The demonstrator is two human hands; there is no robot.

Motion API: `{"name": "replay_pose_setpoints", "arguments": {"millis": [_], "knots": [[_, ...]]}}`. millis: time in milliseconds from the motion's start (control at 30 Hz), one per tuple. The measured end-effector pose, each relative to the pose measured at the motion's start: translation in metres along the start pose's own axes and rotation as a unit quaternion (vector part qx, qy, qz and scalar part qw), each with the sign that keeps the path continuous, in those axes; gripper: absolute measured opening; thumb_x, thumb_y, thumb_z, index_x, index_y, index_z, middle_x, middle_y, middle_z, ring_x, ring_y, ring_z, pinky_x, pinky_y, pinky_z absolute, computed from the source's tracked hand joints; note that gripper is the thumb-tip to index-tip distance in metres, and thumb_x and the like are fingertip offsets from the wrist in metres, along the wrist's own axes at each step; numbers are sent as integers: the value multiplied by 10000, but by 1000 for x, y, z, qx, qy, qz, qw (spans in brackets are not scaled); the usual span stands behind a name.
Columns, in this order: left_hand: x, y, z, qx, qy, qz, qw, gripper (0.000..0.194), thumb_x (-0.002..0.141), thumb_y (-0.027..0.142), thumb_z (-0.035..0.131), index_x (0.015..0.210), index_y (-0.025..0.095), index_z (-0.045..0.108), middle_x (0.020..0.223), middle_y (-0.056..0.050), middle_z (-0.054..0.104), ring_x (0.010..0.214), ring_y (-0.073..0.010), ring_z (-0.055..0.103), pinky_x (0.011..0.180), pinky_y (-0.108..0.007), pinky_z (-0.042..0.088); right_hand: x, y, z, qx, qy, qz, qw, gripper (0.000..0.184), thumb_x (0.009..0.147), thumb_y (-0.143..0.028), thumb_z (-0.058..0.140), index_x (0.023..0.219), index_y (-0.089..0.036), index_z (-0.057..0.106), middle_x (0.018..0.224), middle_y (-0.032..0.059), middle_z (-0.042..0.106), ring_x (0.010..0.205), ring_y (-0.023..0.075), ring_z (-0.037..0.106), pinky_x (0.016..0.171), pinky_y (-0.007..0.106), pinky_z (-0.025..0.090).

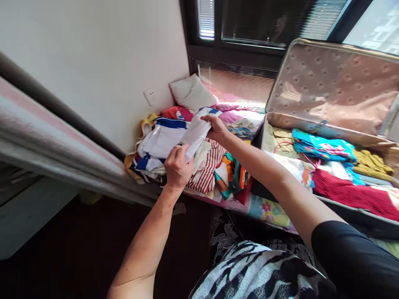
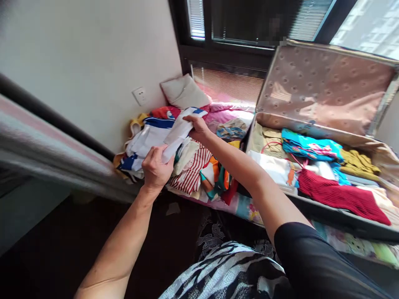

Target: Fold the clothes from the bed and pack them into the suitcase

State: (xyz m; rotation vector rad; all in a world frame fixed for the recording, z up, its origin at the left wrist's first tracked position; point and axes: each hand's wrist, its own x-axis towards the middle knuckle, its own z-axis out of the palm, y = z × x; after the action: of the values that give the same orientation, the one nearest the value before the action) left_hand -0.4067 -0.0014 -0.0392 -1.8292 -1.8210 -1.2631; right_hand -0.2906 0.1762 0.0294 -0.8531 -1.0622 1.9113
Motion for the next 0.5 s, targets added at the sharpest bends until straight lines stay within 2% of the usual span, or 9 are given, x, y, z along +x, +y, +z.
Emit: {"name": "replay_pose_setpoints", "arguments": {"millis": [100, 200, 300, 400, 500], "knots": [[7, 46, 7, -67, 25, 34, 997, 278, 909, 152, 689, 1181, 206, 687, 1062, -91, 744, 1056, -275, 728, 1008, -373, 579, -34, -29, -33, 74, -12, -41, 996, 337, 617, -315, 788, 827, -256, 532, 702, -9, 616, 939, 246, 663, 871, 410, 605], [18, 102, 20, -135, 0, 43, 990, 242, 910, 181, 728, 1145, 224, 687, 1045, -63, 754, 1020, -244, 740, 967, -339, 595, -74, -61, -79, 62, 60, -112, 990, 344, 612, -291, 767, 853, -253, 523, 737, -11, 618, 879, 225, 663, 840, 391, 606], [31, 158, 43, -238, -50, 21, 970, 226, 897, 182, 766, 1107, 229, 698, 1033, -44, 777, 977, -213, 751, 937, -309, 604, -106, -95, -139, 26, 160, -214, 963, 395, 593, -225, 777, 846, -252, 475, 754, -39, 578, 763, 164, 612, 786, 363, 599], [39, 212, 77, -356, -130, -47, 924, 232, 866, 179, 812, 1070, 228, 712, 992, -23, 789, 915, -189, 756, 903, -287, 605, -126, -128, -206, -30, 257, -264, 929, 457, 556, -147, 771, 821, -261, 417, 737, -48, 537, 712, 146, 566, 702, 335, 576], [44, 259, 123, -462, -212, -145, 849, 262, 830, 179, 847, 1049, 219, 709, 950, -3, 781, 871, -165, 749, 856, -255, 599, -134, -156, -263, -115, 301, -255, 912, 444, 598, -128, 762, 805, -269, 394, 709, -44, 488, 737, 161, 560, 707, 334, 563]]}}
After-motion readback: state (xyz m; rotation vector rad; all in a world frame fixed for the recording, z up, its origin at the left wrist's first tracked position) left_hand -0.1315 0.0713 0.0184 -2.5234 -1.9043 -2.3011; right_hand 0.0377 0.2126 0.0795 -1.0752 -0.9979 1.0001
